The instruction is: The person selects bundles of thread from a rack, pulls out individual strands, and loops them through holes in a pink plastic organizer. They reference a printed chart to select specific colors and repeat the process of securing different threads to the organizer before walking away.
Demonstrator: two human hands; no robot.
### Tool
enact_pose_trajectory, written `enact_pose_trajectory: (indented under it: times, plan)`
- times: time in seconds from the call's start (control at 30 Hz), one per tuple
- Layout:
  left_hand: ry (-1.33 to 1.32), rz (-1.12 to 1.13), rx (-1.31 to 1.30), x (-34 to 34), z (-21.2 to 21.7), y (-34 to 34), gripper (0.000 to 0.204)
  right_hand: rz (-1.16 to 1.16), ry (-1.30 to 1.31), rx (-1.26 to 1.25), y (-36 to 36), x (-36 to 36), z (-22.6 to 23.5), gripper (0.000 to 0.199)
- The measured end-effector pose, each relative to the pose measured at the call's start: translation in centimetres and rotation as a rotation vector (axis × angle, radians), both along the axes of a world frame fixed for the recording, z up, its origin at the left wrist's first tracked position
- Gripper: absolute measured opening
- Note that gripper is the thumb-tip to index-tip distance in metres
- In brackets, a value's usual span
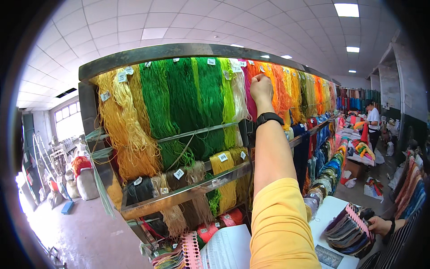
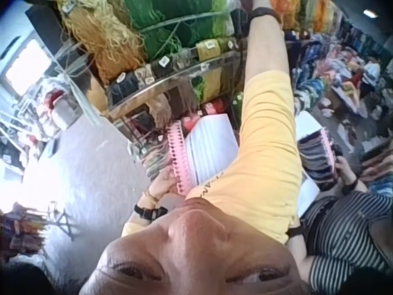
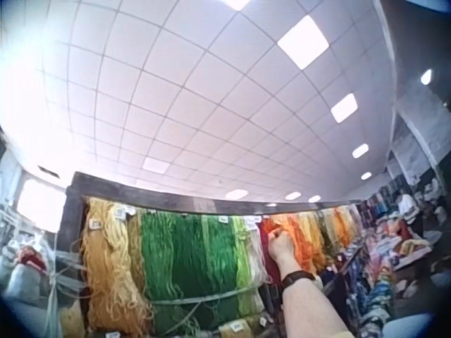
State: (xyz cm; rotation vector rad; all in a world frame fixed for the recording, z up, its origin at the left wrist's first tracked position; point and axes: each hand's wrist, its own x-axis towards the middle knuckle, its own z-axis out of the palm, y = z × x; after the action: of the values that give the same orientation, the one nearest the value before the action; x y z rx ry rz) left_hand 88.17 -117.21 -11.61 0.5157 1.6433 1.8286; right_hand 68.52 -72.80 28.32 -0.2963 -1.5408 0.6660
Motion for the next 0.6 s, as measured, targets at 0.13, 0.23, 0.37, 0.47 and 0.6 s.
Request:
enact_pose_trajectory:
  times: [0.13, 0.23, 0.37, 0.47, 0.6]
  plan:
    - [0.123, 0.021, -0.032, -0.6, -1.2, 0.1, 0.031, -0.032, 0.151, 0.166, 0.1, 1.1, -1.2, 0.017]
    - [0.068, 0.002, -0.082, -0.3, 1.7, 0.8, 0.035, 0.083, 0.348, 0.394, -1.0, 2.6, -3.0, 0.012]
    - [0.007, -0.031, -0.084, -0.2, 1.7, 0.3, 0.041, 0.642, 0.258, 0.2, -8.6, 8.9, -5.6, 0.01]
    - [0.157, -0.006, 0.013, -0.9, -0.2, 0.9, 0.043, 0.899, 0.21, 0.241, -13.9, 15.2, -7.8, 0.009]
    - [0.018, -0.107, -0.061, -1.1, 0.3, 0.1, 0.038, 1.142, 0.119, 0.237, -20.9, 22.3, -13.3, 0.009]
